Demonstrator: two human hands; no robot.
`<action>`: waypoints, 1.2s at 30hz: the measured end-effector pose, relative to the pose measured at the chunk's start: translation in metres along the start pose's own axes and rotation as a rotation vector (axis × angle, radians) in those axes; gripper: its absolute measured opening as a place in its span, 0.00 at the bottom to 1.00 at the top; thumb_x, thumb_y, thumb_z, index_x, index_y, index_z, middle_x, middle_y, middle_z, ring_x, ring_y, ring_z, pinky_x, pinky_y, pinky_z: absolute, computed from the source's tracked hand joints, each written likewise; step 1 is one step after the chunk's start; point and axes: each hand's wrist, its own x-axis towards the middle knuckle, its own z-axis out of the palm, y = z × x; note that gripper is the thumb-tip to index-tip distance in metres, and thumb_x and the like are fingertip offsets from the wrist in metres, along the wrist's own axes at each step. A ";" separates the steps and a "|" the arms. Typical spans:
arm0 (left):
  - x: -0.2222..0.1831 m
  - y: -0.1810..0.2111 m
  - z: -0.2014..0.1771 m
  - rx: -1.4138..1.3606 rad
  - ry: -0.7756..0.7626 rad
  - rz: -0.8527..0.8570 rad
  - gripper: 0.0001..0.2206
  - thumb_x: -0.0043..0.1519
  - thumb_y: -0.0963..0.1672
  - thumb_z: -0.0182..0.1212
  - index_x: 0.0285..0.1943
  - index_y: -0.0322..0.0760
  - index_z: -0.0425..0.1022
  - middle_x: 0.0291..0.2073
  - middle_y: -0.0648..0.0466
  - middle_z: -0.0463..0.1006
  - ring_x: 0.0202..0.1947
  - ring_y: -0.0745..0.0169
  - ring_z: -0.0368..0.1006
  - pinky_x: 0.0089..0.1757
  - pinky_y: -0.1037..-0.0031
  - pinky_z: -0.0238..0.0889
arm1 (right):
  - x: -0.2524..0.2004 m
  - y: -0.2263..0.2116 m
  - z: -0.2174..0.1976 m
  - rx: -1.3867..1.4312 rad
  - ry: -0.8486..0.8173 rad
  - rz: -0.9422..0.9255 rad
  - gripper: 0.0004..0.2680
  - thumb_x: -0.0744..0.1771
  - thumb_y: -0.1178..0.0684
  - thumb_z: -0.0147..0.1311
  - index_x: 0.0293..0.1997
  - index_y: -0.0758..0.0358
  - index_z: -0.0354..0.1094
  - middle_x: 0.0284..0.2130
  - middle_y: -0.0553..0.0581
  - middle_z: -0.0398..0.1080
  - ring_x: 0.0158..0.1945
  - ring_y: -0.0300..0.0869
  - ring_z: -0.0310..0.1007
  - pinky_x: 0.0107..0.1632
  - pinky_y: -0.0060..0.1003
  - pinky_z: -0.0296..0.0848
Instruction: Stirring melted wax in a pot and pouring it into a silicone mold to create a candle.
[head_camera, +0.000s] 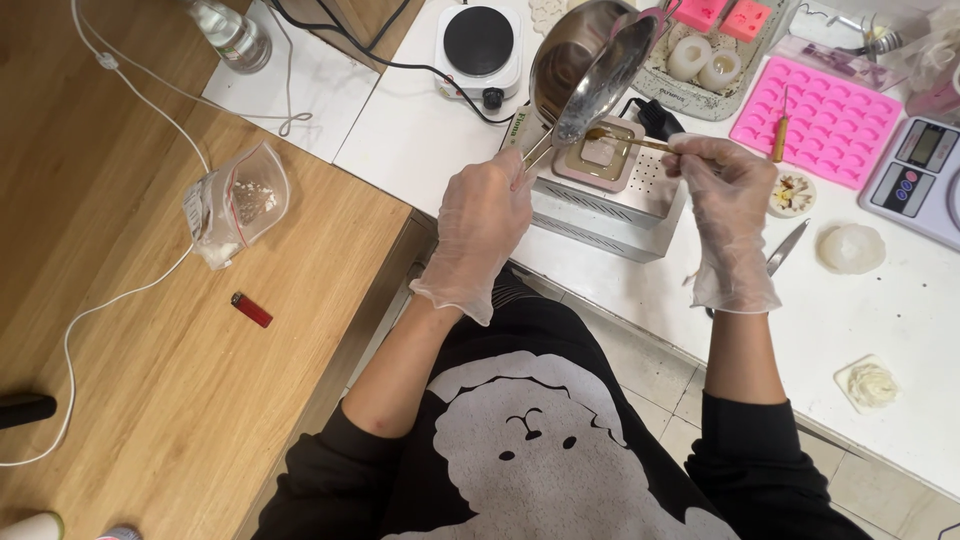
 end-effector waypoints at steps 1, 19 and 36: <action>0.000 -0.001 0.001 -0.001 0.001 -0.001 0.07 0.63 0.43 0.62 0.35 0.31 0.75 0.23 0.42 0.79 0.27 0.41 0.79 0.33 0.56 0.71 | -0.001 -0.006 0.002 -0.001 -0.002 0.000 0.05 0.69 0.68 0.52 0.47 0.74 0.74 0.41 0.59 0.78 0.43 0.39 0.80 0.50 0.31 0.80; 0.001 -0.008 0.006 0.002 0.040 0.055 0.09 0.63 0.43 0.63 0.33 0.31 0.75 0.22 0.41 0.79 0.25 0.41 0.79 0.32 0.57 0.71 | -0.004 -0.009 -0.007 0.077 -0.044 0.005 0.06 0.69 0.68 0.52 0.48 0.75 0.74 0.40 0.60 0.77 0.42 0.40 0.80 0.49 0.31 0.80; 0.003 -0.017 0.012 -0.009 0.066 0.076 0.08 0.63 0.43 0.63 0.33 0.33 0.75 0.22 0.42 0.79 0.26 0.42 0.79 0.31 0.58 0.71 | -0.011 -0.025 -0.006 0.031 0.020 0.026 0.05 0.70 0.67 0.52 0.49 0.73 0.74 0.39 0.59 0.77 0.42 0.40 0.79 0.50 0.31 0.80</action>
